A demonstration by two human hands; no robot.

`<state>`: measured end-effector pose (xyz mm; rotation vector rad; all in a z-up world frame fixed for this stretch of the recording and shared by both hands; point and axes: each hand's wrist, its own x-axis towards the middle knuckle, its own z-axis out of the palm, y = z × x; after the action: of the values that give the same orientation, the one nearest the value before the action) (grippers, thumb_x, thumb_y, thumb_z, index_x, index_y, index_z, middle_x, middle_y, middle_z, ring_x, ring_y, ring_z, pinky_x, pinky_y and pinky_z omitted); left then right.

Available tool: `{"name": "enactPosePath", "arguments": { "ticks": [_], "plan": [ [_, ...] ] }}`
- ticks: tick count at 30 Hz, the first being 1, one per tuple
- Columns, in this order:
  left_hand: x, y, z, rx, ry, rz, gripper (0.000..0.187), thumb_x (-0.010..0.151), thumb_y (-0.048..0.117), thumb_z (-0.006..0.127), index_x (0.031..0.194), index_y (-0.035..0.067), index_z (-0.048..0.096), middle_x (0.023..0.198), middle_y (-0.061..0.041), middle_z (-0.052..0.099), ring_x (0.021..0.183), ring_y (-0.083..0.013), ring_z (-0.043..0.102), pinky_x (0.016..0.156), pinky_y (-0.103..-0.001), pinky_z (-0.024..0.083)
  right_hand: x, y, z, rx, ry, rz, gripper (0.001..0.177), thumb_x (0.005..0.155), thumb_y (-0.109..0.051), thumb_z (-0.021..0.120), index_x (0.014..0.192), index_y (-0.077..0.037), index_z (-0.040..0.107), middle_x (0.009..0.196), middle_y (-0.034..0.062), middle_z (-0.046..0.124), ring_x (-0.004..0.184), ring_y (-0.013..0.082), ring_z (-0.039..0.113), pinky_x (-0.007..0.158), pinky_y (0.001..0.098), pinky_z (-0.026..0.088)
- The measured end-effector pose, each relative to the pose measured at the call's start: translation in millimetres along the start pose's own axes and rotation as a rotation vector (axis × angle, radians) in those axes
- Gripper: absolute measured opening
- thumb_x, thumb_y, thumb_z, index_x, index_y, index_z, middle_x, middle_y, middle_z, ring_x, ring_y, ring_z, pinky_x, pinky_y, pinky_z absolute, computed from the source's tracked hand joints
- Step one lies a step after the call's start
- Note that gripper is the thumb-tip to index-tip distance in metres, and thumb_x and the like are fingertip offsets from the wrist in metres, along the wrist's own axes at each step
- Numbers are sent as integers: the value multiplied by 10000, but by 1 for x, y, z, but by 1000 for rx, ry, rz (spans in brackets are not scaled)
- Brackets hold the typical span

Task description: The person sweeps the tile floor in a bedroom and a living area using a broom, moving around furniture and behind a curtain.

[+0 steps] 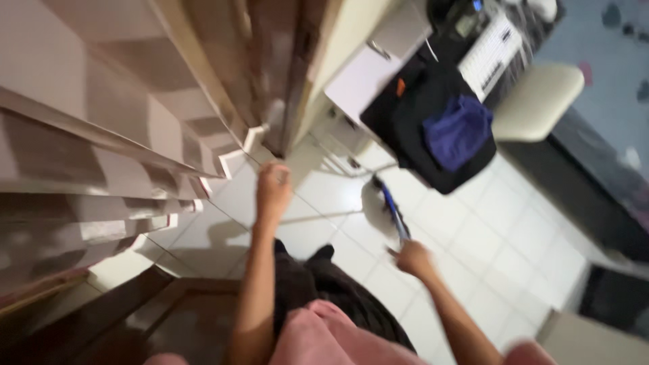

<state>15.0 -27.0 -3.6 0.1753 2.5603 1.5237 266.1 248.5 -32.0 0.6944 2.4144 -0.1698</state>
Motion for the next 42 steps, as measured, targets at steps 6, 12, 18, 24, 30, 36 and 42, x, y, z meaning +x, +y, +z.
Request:
{"name": "enactPosePath", "arguments": {
  "ticks": [6,12,18,24,30,36,42],
  "plan": [
    [-10,-28,-39,128,77,42,137,796,129,540,856,23,603,1093,-187,553,1086,-330,482,936,-375,360,-3,-115,81,-338,-357,-625,121,664,-132,561,600,-66,640,581,68,611,561,226,620,507,329,485],
    [-9,-14,-50,122,118,3,142,819,136,532,846,11,596,1072,-208,551,1054,-346,492,932,-380,362,1,-204,100,-322,-322,-894,119,665,-132,596,669,-52,683,729,142,640,688,268,615,600,328,506],
    [-12,12,-53,44,52,67,143,824,125,514,851,8,592,1098,-212,536,1053,-356,482,892,-386,370,82,-129,71,290,-681,-236,275,845,-261,552,1078,-126,612,901,112,654,691,195,598,586,301,533],
    [-18,-11,-57,77,49,12,159,839,144,505,878,11,582,1096,-184,553,1066,-332,504,913,-379,387,36,-13,-119,107,-253,-762,426,587,-35,552,997,-108,643,671,7,632,459,83,496,383,258,416],
    [-18,-23,-54,45,48,59,159,824,130,514,875,2,594,1116,-217,529,1073,-362,475,900,-393,363,-49,-24,-215,-99,-132,104,336,728,-356,656,729,-21,688,619,117,619,549,220,584,537,341,454],
    [-15,-20,-51,12,32,5,165,819,147,516,884,12,586,1108,-192,544,1069,-335,491,911,-372,380,9,-132,-4,-165,184,-107,148,811,-92,455,712,-57,561,652,94,595,517,188,566,422,351,428],
    [-16,-9,-54,50,-41,-73,159,827,138,509,881,14,593,1138,-176,526,1073,-343,475,889,-387,364,-69,-196,-13,153,-137,-138,185,730,-175,589,792,-9,641,811,190,621,757,305,634,626,381,520]
  ]
}}
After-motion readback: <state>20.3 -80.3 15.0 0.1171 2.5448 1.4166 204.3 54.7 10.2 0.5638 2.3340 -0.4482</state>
